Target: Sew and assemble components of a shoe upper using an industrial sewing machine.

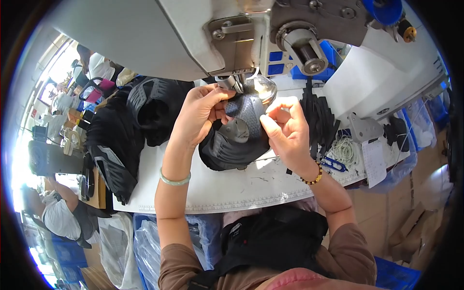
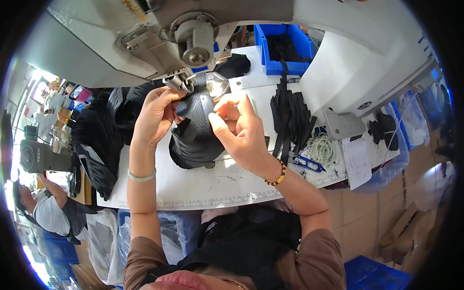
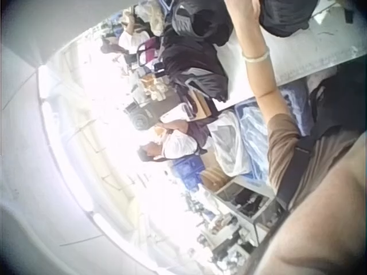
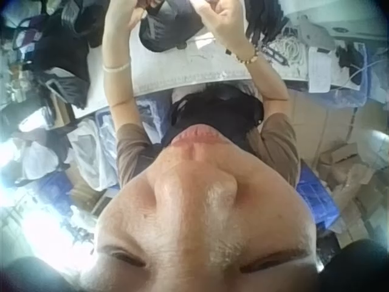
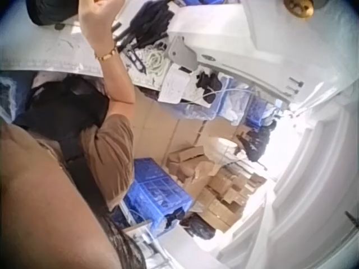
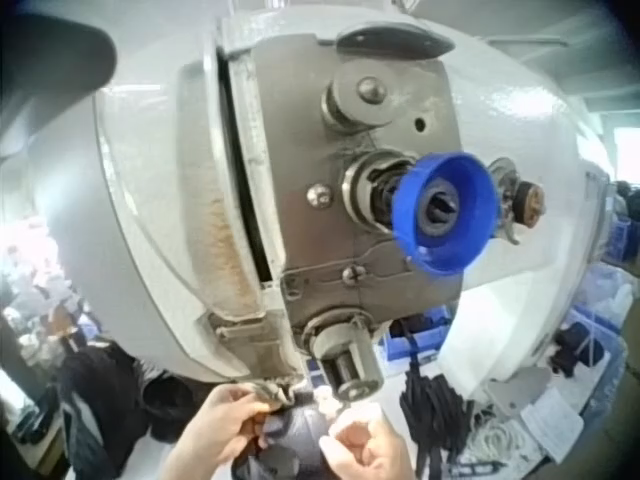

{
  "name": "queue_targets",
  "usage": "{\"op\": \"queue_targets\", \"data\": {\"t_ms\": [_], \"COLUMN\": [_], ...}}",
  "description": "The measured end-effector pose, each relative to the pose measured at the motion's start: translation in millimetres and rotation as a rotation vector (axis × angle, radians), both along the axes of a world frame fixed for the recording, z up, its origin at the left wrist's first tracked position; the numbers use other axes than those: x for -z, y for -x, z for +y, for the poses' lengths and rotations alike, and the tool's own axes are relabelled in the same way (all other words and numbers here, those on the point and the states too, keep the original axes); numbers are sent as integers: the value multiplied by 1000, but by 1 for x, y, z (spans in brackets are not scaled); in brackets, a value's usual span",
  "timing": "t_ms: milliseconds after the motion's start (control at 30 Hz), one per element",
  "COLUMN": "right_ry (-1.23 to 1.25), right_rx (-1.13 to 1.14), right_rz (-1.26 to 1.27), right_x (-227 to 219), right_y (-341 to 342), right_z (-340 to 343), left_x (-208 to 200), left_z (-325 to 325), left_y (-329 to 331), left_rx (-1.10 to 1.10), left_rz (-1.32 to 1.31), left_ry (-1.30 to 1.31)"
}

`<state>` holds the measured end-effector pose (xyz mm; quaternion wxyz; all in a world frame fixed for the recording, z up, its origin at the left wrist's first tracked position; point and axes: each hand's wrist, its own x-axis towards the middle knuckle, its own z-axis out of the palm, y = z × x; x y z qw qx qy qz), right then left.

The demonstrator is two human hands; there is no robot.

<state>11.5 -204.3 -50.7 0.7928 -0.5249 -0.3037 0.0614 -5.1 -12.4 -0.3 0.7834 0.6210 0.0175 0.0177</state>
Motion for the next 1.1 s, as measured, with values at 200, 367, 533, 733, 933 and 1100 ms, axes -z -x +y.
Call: {"op": "queue_targets", "data": {"t_ms": [200,367,533,733,933,1100], "right_ry": [9,23,256,545,560,533], "right_rx": [121,382,294,-189,-316,-389], "right_rz": [-51,-367,-878,-810,-389,-331], "right_x": [-6,-11,-40,-44,-35,-36], "right_y": [-4,0,17,41,31,42], "right_z": [0,-4,3,29,54,58], "left_x": [2,-2,-7,-22,26,63], "left_z": [-4,-6,1,33,-2,-52], "left_y": [-2,5,43,122,174,187], "left_rx": [-82,-82,156,237,-1149,-613], "left_rz": [-9,-35,6,49,-809,-96], "left_ry": [32,28,-263,-663,-883,-108]}}
